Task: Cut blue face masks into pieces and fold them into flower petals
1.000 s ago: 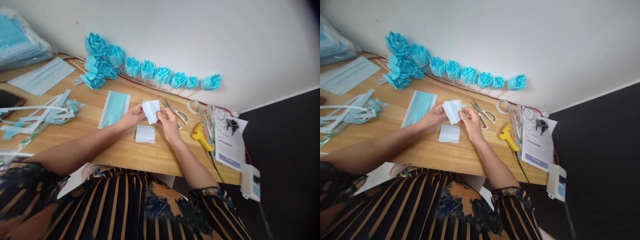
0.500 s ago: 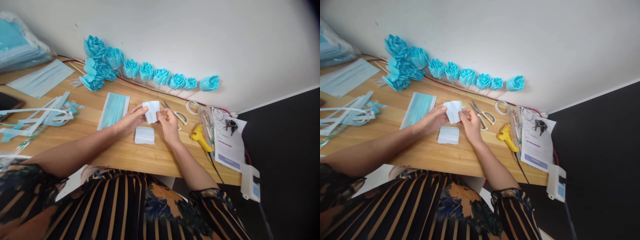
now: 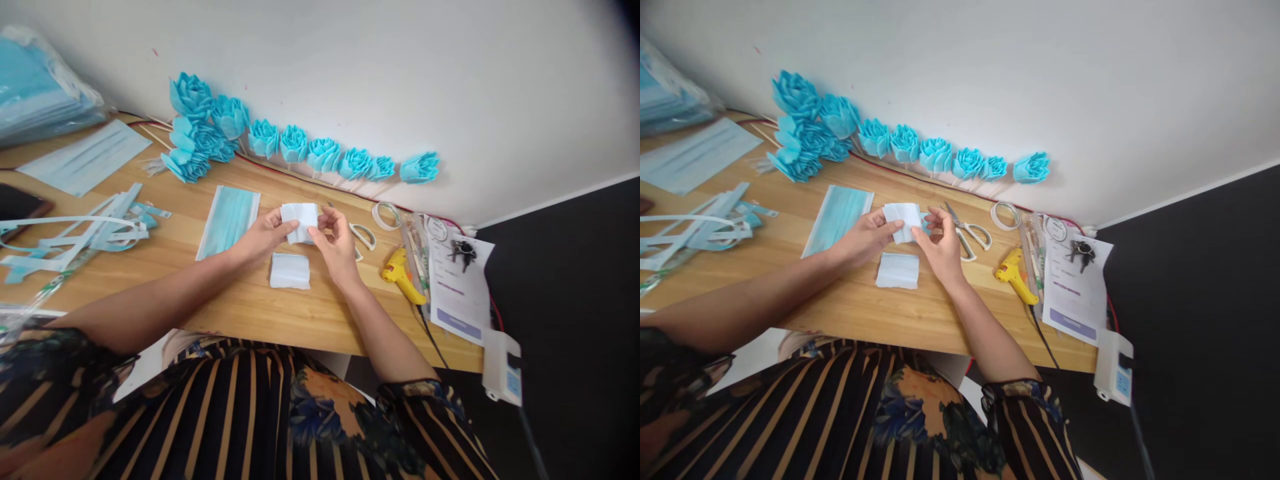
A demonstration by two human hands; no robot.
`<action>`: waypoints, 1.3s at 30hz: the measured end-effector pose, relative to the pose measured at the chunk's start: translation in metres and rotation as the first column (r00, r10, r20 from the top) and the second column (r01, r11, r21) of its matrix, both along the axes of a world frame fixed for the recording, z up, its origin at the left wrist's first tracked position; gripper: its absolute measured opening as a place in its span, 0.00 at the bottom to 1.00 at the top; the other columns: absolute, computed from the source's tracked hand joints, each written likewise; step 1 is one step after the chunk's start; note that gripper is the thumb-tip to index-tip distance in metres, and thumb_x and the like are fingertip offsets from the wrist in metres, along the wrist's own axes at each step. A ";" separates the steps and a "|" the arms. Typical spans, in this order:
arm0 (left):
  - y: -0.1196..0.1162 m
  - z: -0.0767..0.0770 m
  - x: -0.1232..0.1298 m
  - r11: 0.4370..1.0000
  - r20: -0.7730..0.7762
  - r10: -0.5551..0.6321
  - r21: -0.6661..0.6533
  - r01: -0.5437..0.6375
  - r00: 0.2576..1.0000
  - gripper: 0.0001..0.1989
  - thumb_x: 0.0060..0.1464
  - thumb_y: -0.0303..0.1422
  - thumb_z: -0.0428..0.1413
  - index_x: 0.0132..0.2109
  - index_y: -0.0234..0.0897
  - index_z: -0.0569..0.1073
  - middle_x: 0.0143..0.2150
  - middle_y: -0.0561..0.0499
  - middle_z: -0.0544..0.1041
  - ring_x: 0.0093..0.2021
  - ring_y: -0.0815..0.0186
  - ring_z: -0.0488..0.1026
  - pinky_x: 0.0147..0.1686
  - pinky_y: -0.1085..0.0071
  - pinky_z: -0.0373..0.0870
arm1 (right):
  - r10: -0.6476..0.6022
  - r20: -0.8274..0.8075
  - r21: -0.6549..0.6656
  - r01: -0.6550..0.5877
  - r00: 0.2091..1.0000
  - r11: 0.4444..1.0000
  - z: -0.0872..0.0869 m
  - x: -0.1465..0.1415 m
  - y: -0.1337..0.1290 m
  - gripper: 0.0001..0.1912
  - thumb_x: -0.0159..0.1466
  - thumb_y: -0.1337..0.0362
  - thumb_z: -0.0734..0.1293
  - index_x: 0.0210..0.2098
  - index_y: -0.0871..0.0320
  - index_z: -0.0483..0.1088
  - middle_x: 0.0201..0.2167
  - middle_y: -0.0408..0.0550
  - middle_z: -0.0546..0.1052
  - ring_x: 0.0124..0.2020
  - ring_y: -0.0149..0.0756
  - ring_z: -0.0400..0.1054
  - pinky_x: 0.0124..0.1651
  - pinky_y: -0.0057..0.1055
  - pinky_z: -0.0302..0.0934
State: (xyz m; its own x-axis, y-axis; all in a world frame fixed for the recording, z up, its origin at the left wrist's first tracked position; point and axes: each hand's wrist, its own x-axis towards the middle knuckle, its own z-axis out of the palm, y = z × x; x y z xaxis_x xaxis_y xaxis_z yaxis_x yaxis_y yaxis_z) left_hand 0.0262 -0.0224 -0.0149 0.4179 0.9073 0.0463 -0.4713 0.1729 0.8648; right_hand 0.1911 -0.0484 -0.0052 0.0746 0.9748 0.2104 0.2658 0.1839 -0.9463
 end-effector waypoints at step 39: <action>0.008 0.036 -0.021 0.857 -0.386 0.229 0.516 0.003 0.893 0.17 0.59 0.32 0.53 0.53 0.33 0.73 0.34 0.49 0.79 0.32 0.67 0.75 0.40 0.68 0.71 | 0.567 0.109 -0.560 -0.420 0.817 0.714 0.025 0.009 0.002 0.05 0.57 0.63 0.68 0.31 0.58 0.70 0.19 0.38 0.70 0.18 0.28 0.62 0.19 0.25 0.56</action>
State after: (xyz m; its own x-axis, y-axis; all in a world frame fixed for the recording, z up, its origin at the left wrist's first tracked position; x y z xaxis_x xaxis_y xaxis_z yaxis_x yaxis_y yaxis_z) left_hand 0.0048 -0.0142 0.0206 0.3974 0.8517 0.3417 -0.0321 -0.3593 0.9327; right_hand 0.2003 -0.0467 0.0194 -0.4321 0.8247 -0.3649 0.5140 -0.1072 -0.8511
